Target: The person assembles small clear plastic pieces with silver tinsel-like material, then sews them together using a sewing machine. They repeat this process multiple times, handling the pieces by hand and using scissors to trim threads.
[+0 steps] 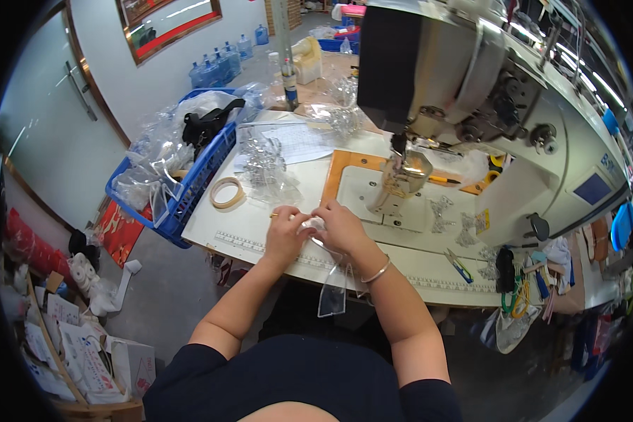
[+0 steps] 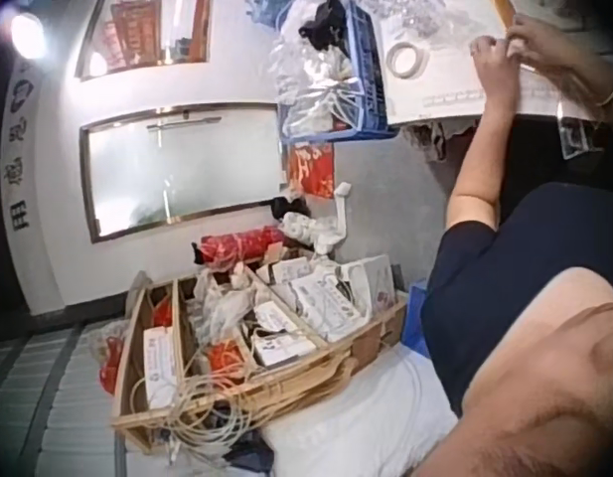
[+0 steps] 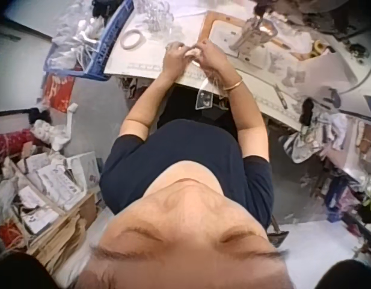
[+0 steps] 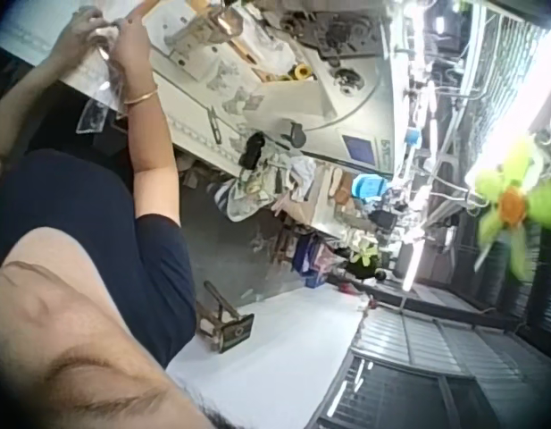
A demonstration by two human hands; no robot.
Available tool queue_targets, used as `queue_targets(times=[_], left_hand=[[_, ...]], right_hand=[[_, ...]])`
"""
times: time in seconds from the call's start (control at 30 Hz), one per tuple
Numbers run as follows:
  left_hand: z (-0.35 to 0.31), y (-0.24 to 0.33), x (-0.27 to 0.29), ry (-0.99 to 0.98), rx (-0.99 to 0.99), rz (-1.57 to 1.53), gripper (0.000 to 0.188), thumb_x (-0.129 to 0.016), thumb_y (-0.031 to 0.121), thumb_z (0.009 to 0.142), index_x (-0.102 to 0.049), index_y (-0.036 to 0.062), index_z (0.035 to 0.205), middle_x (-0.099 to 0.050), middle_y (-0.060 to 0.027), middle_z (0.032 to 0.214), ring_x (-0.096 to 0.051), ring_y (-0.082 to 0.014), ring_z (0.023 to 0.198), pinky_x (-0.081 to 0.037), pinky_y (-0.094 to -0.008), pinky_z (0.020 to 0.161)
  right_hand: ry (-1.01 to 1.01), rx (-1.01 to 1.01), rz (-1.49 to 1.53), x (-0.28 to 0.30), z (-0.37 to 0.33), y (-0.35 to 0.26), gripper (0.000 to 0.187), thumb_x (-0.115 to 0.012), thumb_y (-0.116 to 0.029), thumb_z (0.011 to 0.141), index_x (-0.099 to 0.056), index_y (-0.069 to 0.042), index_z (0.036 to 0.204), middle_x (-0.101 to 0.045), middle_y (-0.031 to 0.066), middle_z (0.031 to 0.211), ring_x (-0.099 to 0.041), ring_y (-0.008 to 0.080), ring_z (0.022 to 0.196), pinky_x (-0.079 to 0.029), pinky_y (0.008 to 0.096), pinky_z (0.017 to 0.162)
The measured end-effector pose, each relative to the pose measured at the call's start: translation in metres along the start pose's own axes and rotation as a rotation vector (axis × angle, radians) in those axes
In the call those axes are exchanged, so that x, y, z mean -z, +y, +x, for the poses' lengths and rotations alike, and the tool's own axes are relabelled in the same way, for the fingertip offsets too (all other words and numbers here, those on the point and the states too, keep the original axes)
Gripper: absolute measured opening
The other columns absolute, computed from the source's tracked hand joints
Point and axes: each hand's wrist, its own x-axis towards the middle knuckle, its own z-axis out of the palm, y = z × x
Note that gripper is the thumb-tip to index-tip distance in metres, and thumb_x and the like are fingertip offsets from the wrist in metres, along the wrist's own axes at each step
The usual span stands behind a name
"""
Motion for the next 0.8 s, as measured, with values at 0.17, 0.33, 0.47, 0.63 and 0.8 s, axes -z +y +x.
queue_targets(times=[0.17, 0.33, 0.47, 0.63, 0.8], left_hand=[[-0.008, -0.006, -0.003, -0.108, 0.185, -0.221, 0.024, -0.068, 0.004, 0.074, -0.065, 0.0049, 0.098, -0.06, -0.0108, 0.09, -0.061, -0.0283, 0.08, -0.05, -0.0358, 0.07], [-0.011, -0.01, -0.001, -0.088, 0.148, -0.233, 0.03, -0.066, 0.004, 0.077, -0.063, 0.0025, 0.107, -0.061, -0.012, 0.099, -0.062, -0.0285, 0.083, -0.051, -0.0358, 0.072], [-0.012, -0.011, -0.002, -0.049, 0.066, -0.168, 0.031, -0.066, 0.004, 0.077, -0.062, 0.0024, 0.109, -0.061, -0.0131, 0.103, -0.062, -0.029, 0.084, -0.051, -0.0363, 0.075], [-0.013, -0.012, 0.001, -0.087, 0.1, -0.188, 0.033, -0.066, 0.004, 0.077, -0.062, 0.0025, 0.109, -0.061, -0.0141, 0.106, -0.061, -0.0302, 0.09, -0.05, -0.036, 0.078], [-0.011, -0.019, 0.006, -0.16, 0.211, -0.264, 0.033, -0.067, 0.001, 0.077, -0.062, 0.0012, 0.109, -0.064, -0.011, 0.101, -0.064, -0.0222, 0.083, -0.051, -0.0303, 0.077]], right_hand=[[0.227, 0.175, -0.103, -0.019, -0.016, -0.005, 0.027, -0.069, -0.018, 0.076, -0.061, -0.01, 0.101, -0.059, 0.0071, 0.097, -0.061, 0.0264, 0.084, -0.052, 0.0361, 0.067], [0.259, 0.165, -0.1, -0.015, -0.013, -0.008, 0.027, -0.07, -0.016, 0.075, -0.059, -0.007, 0.098, -0.058, 0.0049, 0.097, -0.061, 0.0254, 0.083, -0.052, 0.0351, 0.066], [0.282, 0.156, -0.041, -0.015, -0.012, -0.008, 0.026, -0.07, -0.015, 0.074, -0.058, -0.007, 0.096, -0.058, 0.0047, 0.097, -0.061, 0.025, 0.084, -0.052, 0.0351, 0.065], [0.256, 0.124, -0.032, -0.015, -0.012, -0.011, 0.028, -0.071, -0.016, 0.073, -0.059, -0.007, 0.096, -0.058, 0.0049, 0.096, -0.061, 0.0248, 0.085, -0.052, 0.0348, 0.065], [0.264, 0.139, -0.028, -0.013, -0.011, -0.011, 0.034, -0.074, -0.019, 0.07, -0.059, -0.007, 0.099, -0.058, 0.0069, 0.098, -0.06, 0.0256, 0.086, -0.051, 0.0352, 0.069]])
